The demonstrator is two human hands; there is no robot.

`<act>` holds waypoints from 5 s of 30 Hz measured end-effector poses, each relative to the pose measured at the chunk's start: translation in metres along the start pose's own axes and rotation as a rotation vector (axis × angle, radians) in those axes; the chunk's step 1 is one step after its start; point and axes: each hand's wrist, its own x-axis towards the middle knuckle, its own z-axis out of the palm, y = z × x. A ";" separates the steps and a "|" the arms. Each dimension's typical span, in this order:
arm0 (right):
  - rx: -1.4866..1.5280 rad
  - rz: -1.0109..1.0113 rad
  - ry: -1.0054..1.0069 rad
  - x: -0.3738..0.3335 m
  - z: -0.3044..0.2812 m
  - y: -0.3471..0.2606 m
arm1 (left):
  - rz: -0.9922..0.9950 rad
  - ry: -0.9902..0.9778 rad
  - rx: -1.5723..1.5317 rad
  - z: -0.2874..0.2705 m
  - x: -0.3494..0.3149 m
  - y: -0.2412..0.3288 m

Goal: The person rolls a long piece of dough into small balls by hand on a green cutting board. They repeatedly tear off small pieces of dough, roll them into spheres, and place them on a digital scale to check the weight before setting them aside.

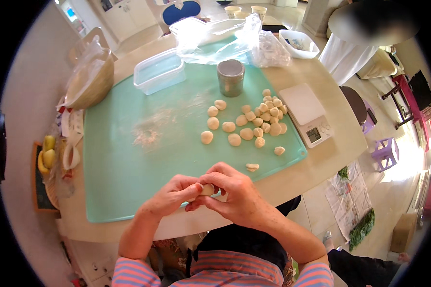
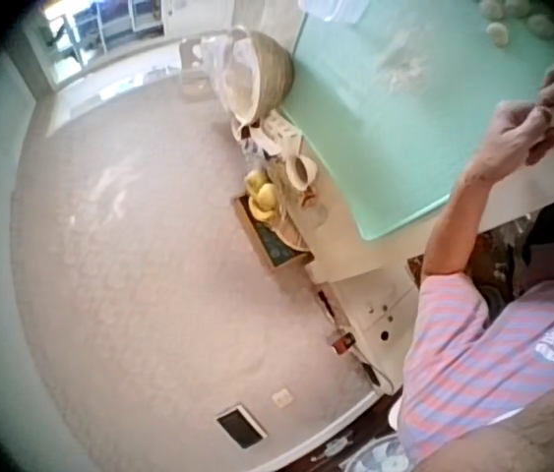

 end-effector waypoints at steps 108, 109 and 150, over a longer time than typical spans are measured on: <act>-0.255 0.357 0.666 0.012 -0.242 0.100 | 0.186 0.249 0.046 0.006 0.003 0.003; -0.331 0.356 0.612 0.019 -0.247 0.108 | 0.178 0.251 0.043 0.004 0.002 0.003; -0.225 -0.082 0.253 0.009 -0.052 0.043 | 0.107 0.344 0.243 0.006 0.012 -0.004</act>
